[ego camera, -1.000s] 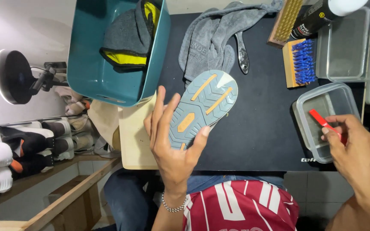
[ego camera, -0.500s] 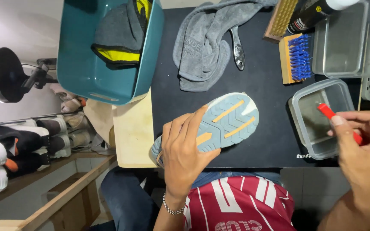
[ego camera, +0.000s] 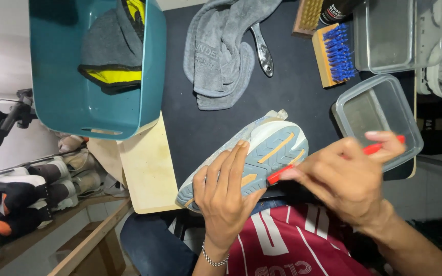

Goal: The person cleans the sole of a sneaker using a red brush, scrubbing the treads and grooves. After brushing, they wipe the sole with a gray cloth to remove residue and dry the surface.

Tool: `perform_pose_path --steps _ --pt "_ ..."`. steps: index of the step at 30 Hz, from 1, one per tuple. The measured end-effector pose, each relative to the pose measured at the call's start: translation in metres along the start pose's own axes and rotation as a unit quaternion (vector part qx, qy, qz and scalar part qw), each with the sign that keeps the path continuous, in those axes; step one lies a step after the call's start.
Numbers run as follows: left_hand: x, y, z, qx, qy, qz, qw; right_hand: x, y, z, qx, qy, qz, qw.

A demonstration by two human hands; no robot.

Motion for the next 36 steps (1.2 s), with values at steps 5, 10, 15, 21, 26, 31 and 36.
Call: perform_pose_path --steps 5,10,15,21,26,31,36 --pt "0.005 -0.002 -0.006 -0.004 -0.007 -0.027 1.0 0.01 -0.011 0.015 0.087 0.03 0.032 0.995" --pt "0.004 0.001 -0.006 -0.003 -0.017 -0.024 1.0 0.011 -0.006 0.019 0.077 0.081 0.032 0.993" --pt "0.003 0.004 -0.007 -0.016 -0.023 -0.017 0.999 0.016 -0.007 0.001 0.12 0.018 0.007 0.993" --pt "0.012 -0.002 -0.008 -0.015 -0.025 -0.023 0.999 0.016 -0.026 0.043 0.185 -0.009 0.028 0.982" --pt "0.002 0.004 -0.005 -0.014 -0.02 0.003 1.0 0.011 -0.005 0.003 0.102 0.011 0.03 0.994" --pt "0.006 -0.002 -0.005 -0.012 -0.017 -0.01 1.0 0.012 -0.016 0.036 0.134 0.011 0.037 0.99" --pt "0.001 0.004 -0.003 -0.021 -0.025 0.007 0.999 0.019 -0.006 -0.014 0.075 0.071 0.049 0.993"
Point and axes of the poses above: each hand's wrist, its own y-axis towards the middle knuckle, its own x-axis out of the palm, z = x × y, the point moved 6 cm from there along y, towards the middle knuckle, and after that the axes turned 9 degrees about -z, right-handed, at the moved point
